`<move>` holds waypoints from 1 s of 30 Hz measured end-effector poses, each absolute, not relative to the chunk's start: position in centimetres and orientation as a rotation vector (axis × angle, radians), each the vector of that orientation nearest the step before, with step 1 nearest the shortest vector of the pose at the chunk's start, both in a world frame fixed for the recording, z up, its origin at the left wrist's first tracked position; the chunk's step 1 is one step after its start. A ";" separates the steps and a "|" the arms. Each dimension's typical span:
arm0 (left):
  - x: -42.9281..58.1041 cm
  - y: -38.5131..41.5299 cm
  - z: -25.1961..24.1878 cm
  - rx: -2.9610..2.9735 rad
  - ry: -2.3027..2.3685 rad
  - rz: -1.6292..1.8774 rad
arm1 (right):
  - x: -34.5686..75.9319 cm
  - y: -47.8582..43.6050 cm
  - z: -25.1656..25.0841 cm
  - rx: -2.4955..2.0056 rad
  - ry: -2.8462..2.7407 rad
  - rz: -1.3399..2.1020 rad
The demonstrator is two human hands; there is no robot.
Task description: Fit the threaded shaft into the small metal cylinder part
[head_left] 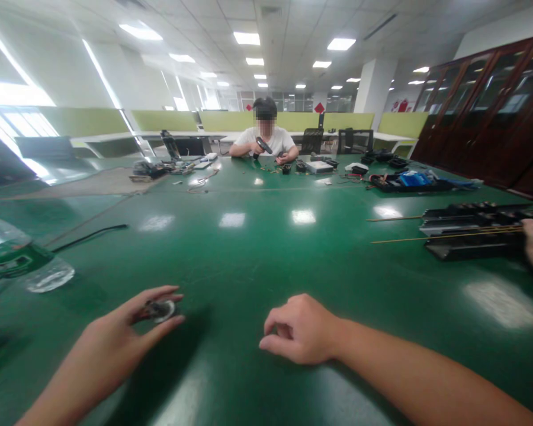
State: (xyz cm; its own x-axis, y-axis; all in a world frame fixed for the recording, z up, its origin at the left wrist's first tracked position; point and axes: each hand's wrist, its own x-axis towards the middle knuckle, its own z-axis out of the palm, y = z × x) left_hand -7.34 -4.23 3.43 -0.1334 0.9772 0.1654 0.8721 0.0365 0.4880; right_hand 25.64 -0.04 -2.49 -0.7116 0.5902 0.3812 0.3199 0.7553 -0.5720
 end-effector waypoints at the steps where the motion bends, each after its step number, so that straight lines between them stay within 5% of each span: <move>1: -5.4 -3.5 3.8 1.930 1.971 0.700 | 25.8 0.0 -2.5 -0.713 -2.372 0.661; 9: 5.4 -0.1 2.3 2.232 1.376 0.725 | 26.5 1.1 -2.5 -1.063 -2.129 0.659; 30: 4.3 -0.9 -0.5 2.349 1.245 0.790 | 25.9 0.2 -2.3 -1.026 -2.147 0.689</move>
